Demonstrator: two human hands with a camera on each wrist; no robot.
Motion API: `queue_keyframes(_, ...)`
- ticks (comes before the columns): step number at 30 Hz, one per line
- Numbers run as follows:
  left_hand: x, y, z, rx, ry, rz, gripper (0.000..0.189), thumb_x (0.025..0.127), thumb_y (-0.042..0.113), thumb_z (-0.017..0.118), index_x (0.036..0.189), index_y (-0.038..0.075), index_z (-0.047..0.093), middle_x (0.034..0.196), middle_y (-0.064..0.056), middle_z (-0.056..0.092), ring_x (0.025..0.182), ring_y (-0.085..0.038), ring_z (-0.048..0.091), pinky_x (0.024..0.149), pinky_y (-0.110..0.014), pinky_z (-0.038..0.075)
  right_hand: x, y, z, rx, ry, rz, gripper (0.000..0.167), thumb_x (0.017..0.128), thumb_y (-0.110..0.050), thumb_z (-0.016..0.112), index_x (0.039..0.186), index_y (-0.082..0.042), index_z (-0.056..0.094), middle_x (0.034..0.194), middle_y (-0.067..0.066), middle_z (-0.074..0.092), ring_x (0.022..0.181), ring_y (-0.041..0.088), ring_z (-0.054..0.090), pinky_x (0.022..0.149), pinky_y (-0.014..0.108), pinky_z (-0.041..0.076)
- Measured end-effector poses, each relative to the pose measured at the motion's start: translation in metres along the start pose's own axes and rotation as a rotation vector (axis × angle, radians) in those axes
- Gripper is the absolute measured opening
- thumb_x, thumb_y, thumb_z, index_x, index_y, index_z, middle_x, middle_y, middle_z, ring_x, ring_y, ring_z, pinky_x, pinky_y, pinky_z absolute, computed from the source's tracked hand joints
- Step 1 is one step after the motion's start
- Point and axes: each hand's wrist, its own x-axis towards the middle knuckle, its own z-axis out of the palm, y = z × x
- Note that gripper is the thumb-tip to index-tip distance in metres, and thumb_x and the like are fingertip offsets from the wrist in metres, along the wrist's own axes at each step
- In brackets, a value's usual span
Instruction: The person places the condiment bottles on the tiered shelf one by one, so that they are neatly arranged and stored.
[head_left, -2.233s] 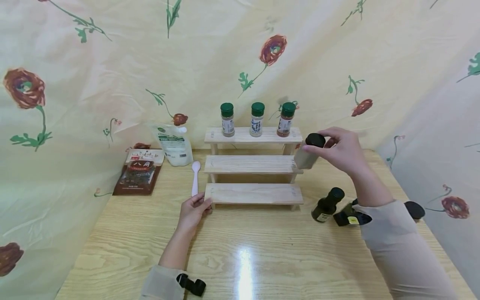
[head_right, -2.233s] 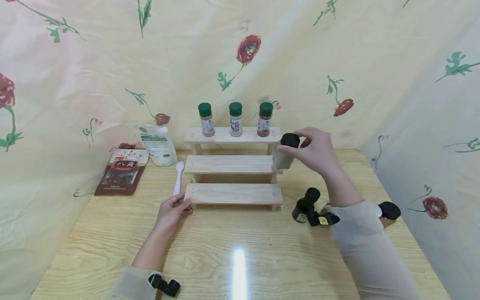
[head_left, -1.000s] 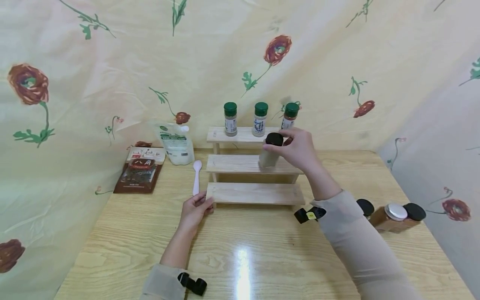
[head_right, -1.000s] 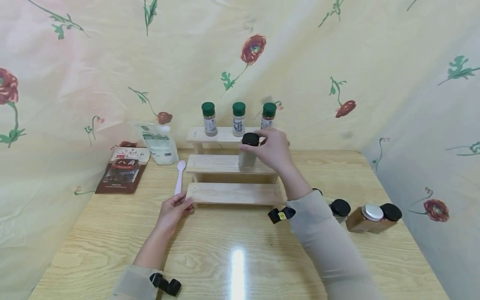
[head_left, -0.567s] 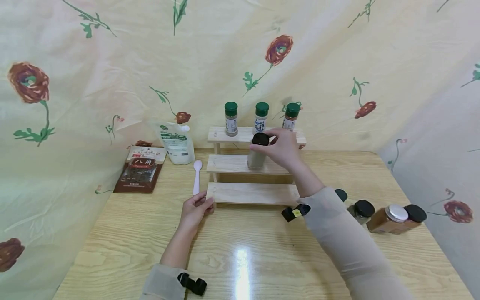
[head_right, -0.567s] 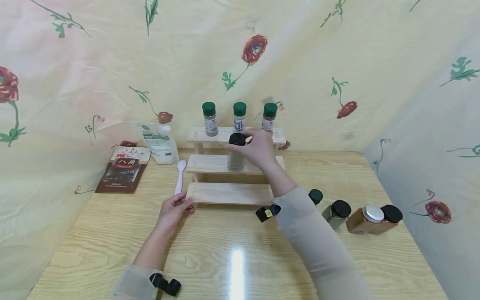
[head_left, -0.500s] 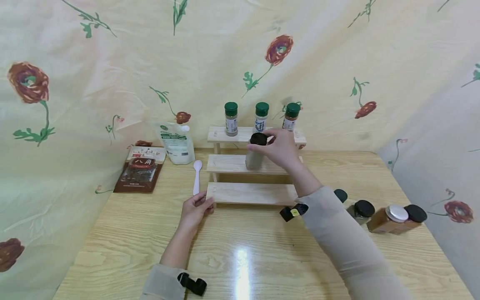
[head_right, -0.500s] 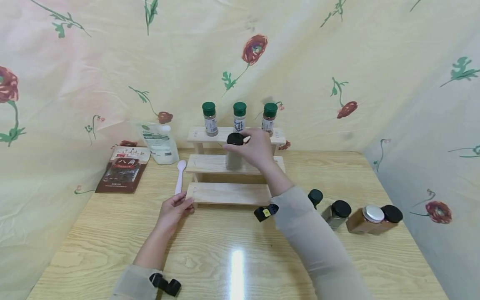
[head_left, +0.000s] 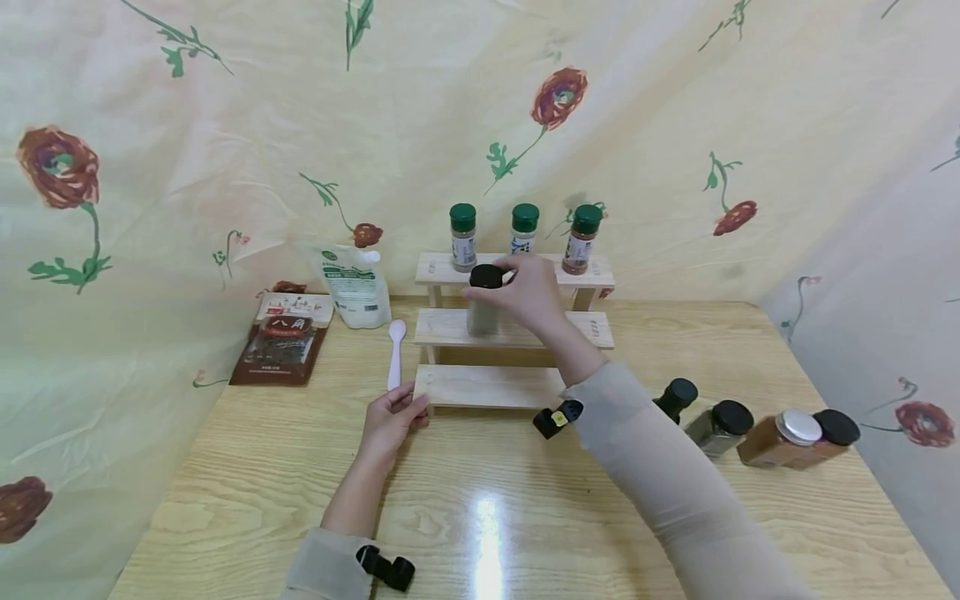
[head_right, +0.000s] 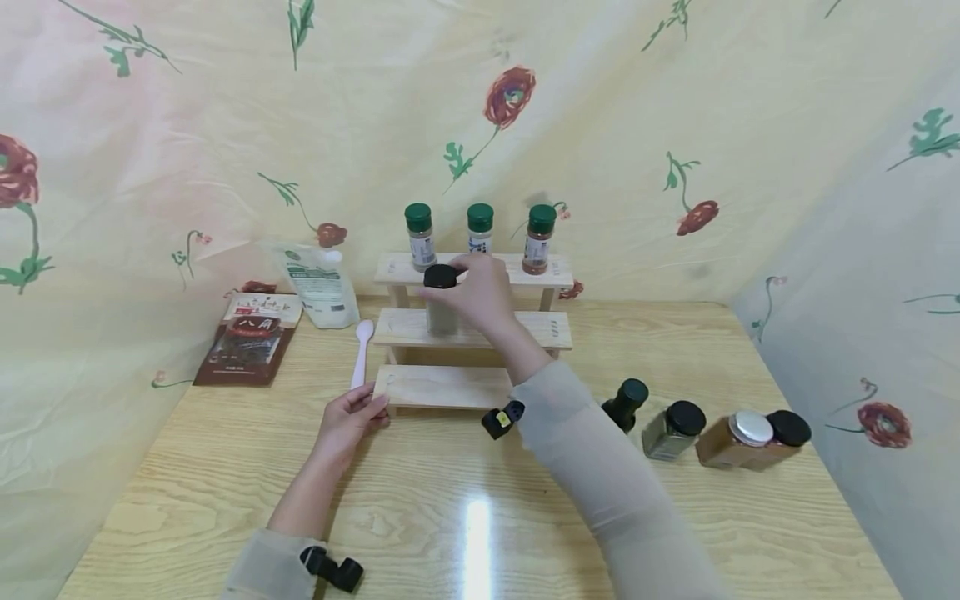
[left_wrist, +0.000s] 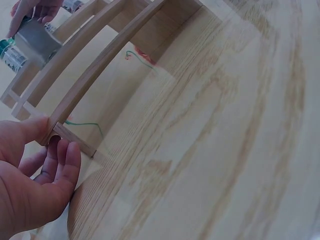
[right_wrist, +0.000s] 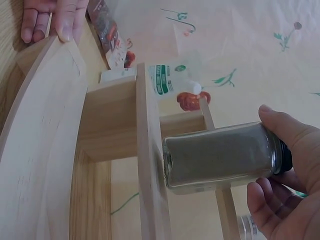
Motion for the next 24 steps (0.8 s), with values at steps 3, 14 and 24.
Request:
queue_keyframes(3,0.000,0.000,0.000,-0.002,-0.006,0.002,0.044,0.094,0.000,0.070,0.134,-0.012,0.055,0.096,-0.008,0.064,0.075,-0.012,0.067,0.070,-0.022,0.062,0.004,-0.005,0.006,-0.008,0.011,-0.007,0.058,0.070,-0.043,0.093,0.109,-0.004,0.077,0.110,0.010,0.073,0.099,0.030,0.062,0.079,0.034,0.052)
queue_keyframes(14,-0.001,-0.001,0.002,-0.013,-0.001,0.021,0.039,0.094,-0.002,0.069,0.130,-0.013,0.058,0.092,-0.006,0.066,0.073,-0.013,0.067,0.068,-0.022,0.062,0.006,-0.017,0.028,-0.096,0.019,-0.012,0.063,0.072,-0.047,0.091,0.111,-0.001,0.075,0.113,0.011,0.071,0.108,0.026,0.060,0.093,0.041,0.050)
queue_keyframes(24,-0.001,-0.001,0.000,0.005,0.002,0.010,0.041,0.094,0.000,0.070,0.131,-0.011,0.059,0.094,-0.007,0.066,0.075,-0.013,0.067,0.070,-0.022,0.062,0.001,-0.005,0.030,-0.029,-0.006,-0.087,0.056,0.077,-0.041,0.090,0.116,-0.004,0.073,0.114,0.009,0.070,0.106,0.023,0.060,0.085,0.038,0.056)
